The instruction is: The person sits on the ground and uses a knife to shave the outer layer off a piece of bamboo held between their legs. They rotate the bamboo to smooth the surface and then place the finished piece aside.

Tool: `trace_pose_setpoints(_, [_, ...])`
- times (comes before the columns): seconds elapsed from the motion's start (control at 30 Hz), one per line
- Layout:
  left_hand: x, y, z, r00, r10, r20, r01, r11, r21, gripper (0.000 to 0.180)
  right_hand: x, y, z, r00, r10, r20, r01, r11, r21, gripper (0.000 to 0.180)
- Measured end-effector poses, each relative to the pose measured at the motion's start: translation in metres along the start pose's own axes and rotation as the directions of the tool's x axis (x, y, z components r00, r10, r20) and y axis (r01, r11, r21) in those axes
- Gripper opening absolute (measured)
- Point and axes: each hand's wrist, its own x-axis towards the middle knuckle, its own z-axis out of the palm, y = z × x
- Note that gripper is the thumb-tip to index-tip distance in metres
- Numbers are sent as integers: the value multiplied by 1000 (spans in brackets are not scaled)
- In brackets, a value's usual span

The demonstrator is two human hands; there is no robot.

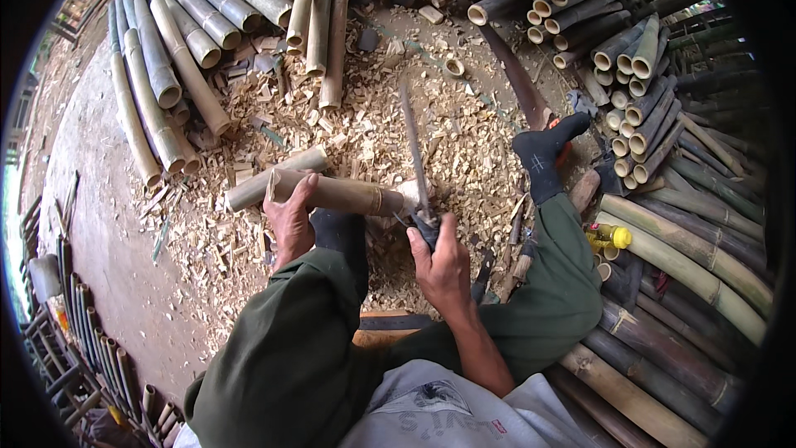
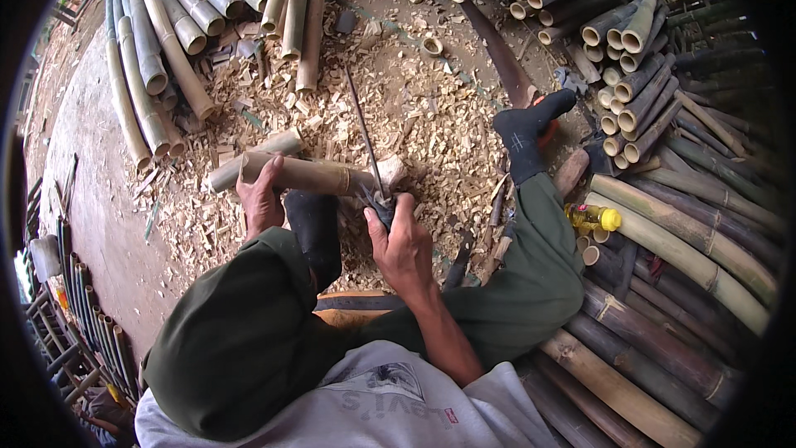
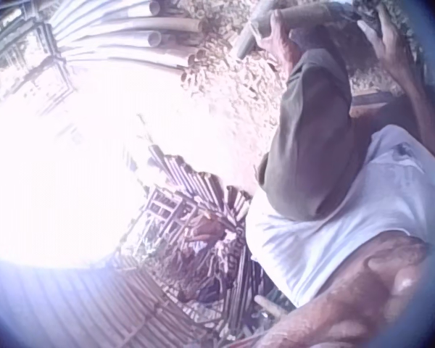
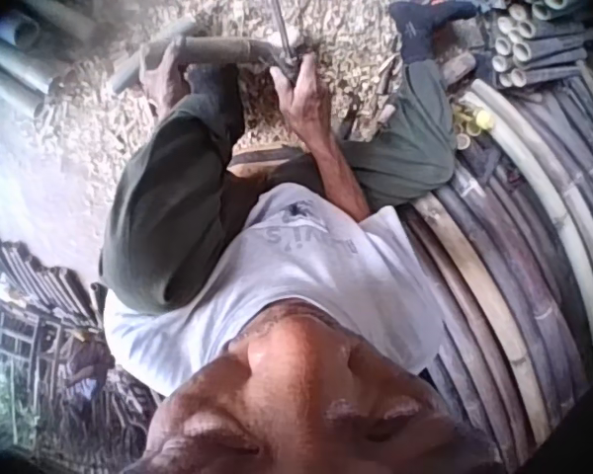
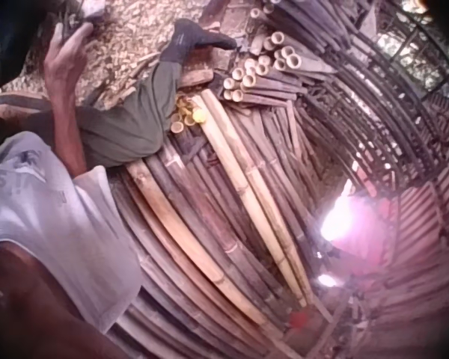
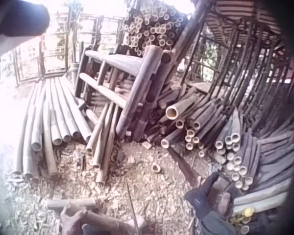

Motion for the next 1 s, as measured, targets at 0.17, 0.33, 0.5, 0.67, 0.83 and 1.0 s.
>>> trace_pose_setpoints(0.17, [2, -5, 5, 998, 12, 66, -11, 1000, -20, 50, -9, 63, 38, 990, 132, 41, -125, 981, -145, 36])
trace_pose_setpoints(0.33, [5, 10, 3, 969, 37, 243, -45, 999, 29, 50, 3, 46, 20, 971, 193, 144, -162, 966, -203, 37])
trace_pose_setpoints(0.5, [8, 17, -13, 954, -37, 296, 10, 995, 94, 55, -7, 4, 2, 991, -77, -108, 88, 992, 96, 35])
trace_pose_setpoints(0.67, [7, 11, 10, 954, -107, 280, 101, 994, 36, 58, 3, 92, 31, 965, 235, 120, -187, 930, -317, 35])
trace_pose_setpoints(0.83, [-2, 2, 8, 1000, -12, 23, 12, 1000, -17, 63, -5, -5, -8, 998, 50, 34, -49, 999, -20, 37])
trace_pose_setpoints(1.0, [-2, -6, 13, 999, -38, 15, 39, 999, -35, 80, -9, 61, 32, 923, 343, 173, -300, 925, -232, 38])
